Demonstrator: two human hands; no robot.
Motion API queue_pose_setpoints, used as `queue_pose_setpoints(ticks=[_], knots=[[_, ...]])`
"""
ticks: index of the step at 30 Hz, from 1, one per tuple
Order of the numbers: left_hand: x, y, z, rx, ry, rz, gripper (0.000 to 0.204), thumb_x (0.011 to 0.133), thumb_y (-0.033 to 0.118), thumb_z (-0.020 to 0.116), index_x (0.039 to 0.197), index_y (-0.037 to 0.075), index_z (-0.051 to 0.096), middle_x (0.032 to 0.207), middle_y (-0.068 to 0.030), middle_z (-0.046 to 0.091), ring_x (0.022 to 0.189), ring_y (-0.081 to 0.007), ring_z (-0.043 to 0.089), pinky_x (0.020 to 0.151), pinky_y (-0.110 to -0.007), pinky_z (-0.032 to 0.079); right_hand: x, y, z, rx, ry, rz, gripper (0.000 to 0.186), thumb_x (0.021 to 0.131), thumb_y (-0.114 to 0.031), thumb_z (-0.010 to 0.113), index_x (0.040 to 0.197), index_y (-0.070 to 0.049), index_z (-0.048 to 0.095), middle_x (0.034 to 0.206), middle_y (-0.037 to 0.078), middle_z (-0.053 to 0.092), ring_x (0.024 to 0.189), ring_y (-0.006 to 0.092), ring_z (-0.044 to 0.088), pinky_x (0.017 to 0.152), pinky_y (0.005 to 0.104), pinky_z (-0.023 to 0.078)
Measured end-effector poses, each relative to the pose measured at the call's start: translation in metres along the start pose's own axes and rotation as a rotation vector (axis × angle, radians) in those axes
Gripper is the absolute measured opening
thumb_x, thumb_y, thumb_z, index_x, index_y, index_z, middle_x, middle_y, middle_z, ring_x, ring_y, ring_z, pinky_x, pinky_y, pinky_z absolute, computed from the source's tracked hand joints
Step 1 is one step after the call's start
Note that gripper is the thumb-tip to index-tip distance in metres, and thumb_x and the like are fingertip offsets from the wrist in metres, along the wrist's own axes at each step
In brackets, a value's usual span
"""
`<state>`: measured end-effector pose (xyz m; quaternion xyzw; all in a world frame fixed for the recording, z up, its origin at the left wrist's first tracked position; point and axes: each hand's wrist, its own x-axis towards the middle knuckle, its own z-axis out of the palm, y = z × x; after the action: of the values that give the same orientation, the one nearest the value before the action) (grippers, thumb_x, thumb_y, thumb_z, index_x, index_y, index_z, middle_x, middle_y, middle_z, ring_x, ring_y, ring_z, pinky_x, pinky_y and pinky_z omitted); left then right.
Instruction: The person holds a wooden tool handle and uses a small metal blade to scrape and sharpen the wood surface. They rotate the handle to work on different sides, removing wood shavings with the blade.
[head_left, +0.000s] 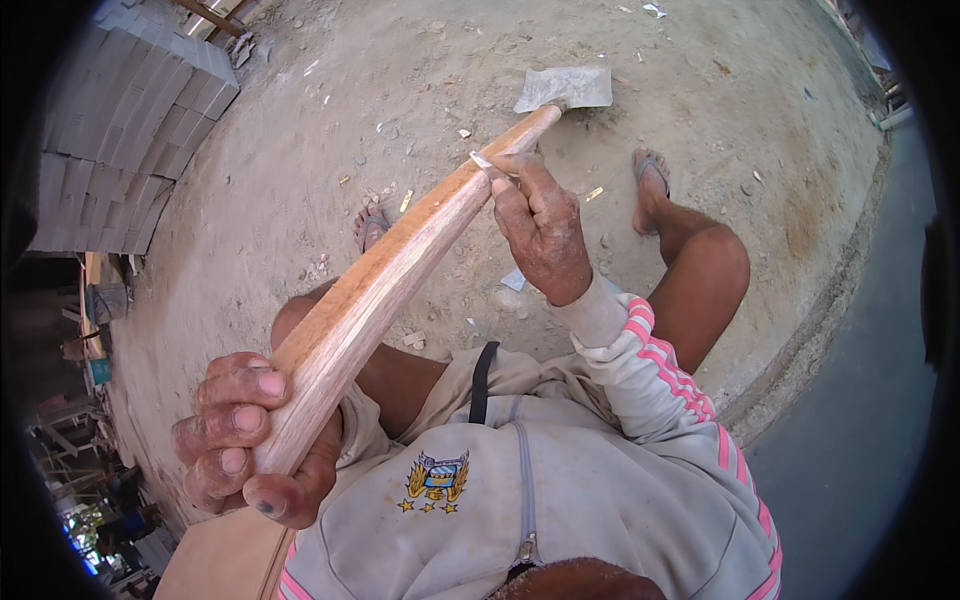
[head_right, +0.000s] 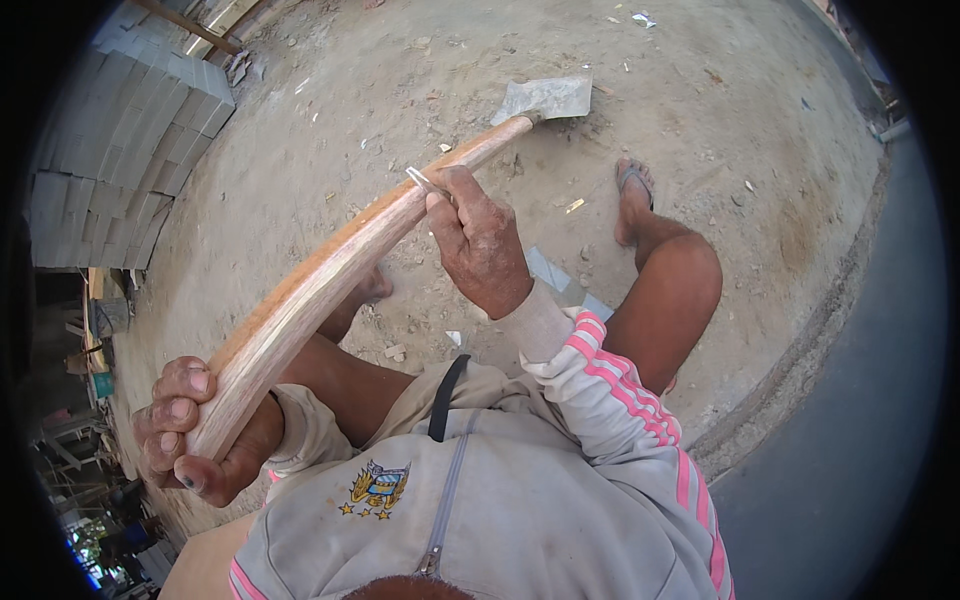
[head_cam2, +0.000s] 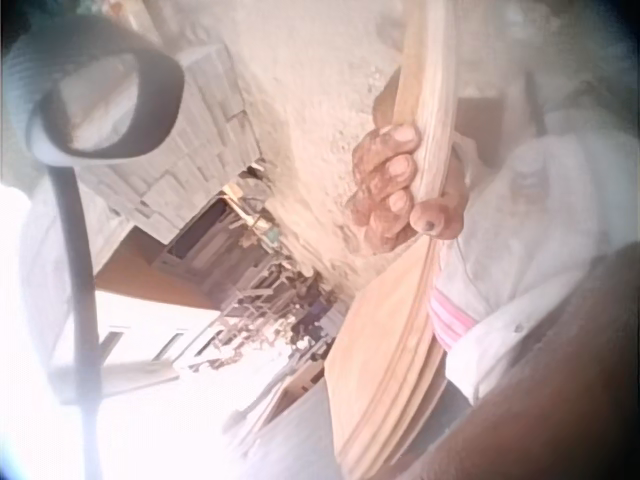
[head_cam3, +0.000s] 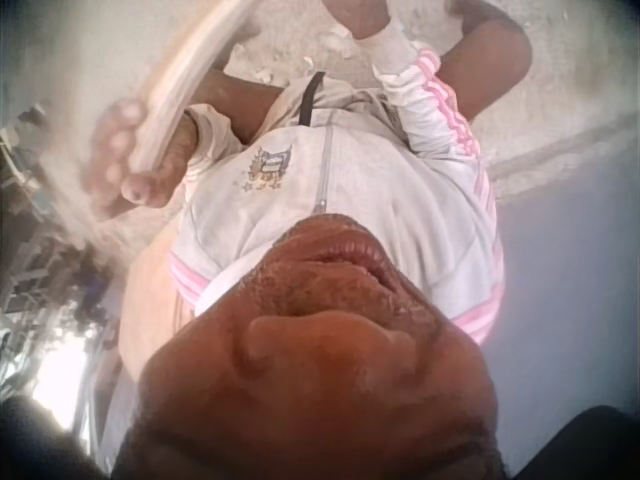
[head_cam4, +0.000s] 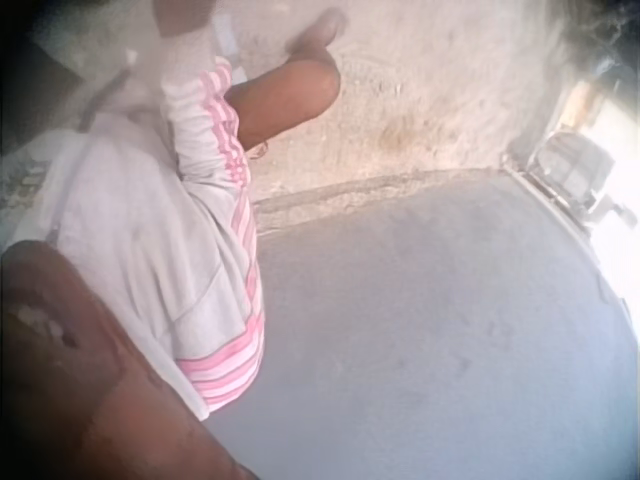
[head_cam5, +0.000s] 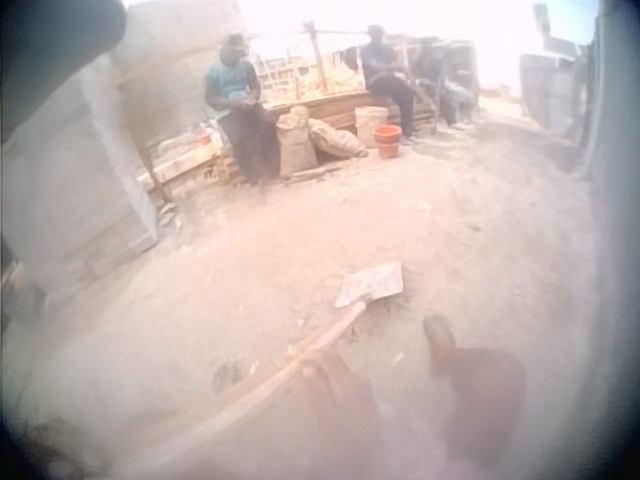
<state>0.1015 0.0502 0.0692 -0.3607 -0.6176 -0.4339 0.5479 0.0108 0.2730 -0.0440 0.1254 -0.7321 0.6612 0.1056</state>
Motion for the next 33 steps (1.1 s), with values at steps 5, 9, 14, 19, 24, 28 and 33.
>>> queue_pose_setpoints(ticks=[5,9,14,19,24,28,33], knots=[[-0.006,-0.008,-0.003,-0.056,0.054,0.034,0.031,0.096,0.031,0.051,0.103,0.0,0.052,0.087,-0.0167,0.056,0.061,-0.0298,0.065,0.055,-0.04,0.05,0.001,-0.003,0.012,0.039,-0.063,-0.085,0.017,0.1,-0.012,0.054,0.112,0.0,0.06,0.07,0.016,0.058,0.059,0.0239,0.061,0.056,0.0348,0.049],[-0.007,-0.011,-0.005,0.008,0.069,0.029,0.031,0.095,0.03,0.051,0.102,0.0,0.052,0.085,-0.0159,0.055,0.058,-0.0292,0.065,0.052,-0.039,0.05,-0.001,-0.009,0.015,0.007,-0.041,-0.135,0.016,0.1,-0.011,0.054,0.112,-0.001,0.06,0.07,0.015,0.059,0.059,0.0235,0.061,0.057,0.0351,0.049],[-0.008,-0.015,-0.007,0.0,0.11,0.032,0.031,0.096,0.03,0.05,0.103,-0.001,0.052,0.086,-0.0161,0.055,0.057,-0.0297,0.064,0.051,-0.039,0.05,0.007,0.017,0.014,-0.027,-0.004,-0.035,0.016,0.1,-0.009,0.053,0.112,-0.001,0.06,0.068,0.013,0.056,0.054,0.02,0.057,0.053,0.0337,0.046],[-0.008,-0.014,-0.009,-0.038,0.069,0.048,0.032,0.096,0.03,0.051,0.104,-0.001,0.05,0.088,-0.0172,0.054,0.057,-0.03,0.064,0.053,-0.039,0.052,-0.007,0.007,0.025,0.029,-0.004,-0.103,0.018,0.099,-0.007,0.054,0.115,0.0,0.059,0.068,0.013,0.055,0.054,0.0172,0.055,0.053,0.0322,0.045],[-0.007,-0.014,-0.008,-0.056,0.048,0.057,0.033,0.097,0.031,0.051,0.104,-0.002,0.049,0.09,-0.0178,0.054,0.058,-0.0302,0.064,0.055,-0.039,0.053,-0.013,-0.009,0.021,0.037,-0.03,-0.125,0.018,0.1,-0.008,0.053,0.115,0.0,0.06,0.068,0.013,0.055,0.057,0.0149,0.055,0.054,0.0314,0.046],[-0.012,-0.008,-0.005,-0.068,0.054,0.043,0.033,0.097,0.031,0.051,0.104,-0.002,0.05,0.091,-0.0183,0.055,0.058,-0.0305,0.065,0.055,-0.039,0.053,0.003,0.032,0.01,0.073,0.05,0.093,0.02,0.101,-0.011,0.05,0.115,-0.001,0.062,0.067,0.012,0.055,0.056,0.0147,0.053,0.054,0.0312,0.046],[-0.009,-0.013,-0.007,-0.05,0.077,0.056,0.034,0.097,0.031,0.051,0.103,-0.002,0.05,0.089,-0.0184,0.055,0.057,-0.0302,0.064,0.054,-0.039,0.055,-0.012,-0.015,0.033,0.098,-0.007,-0.187,0.02,0.099,-0.009,0.055,0.117,-0.002,0.061,0.069,0.015,0.058,0.056,0.0205,0.058,0.054,0.0354,0.048]])
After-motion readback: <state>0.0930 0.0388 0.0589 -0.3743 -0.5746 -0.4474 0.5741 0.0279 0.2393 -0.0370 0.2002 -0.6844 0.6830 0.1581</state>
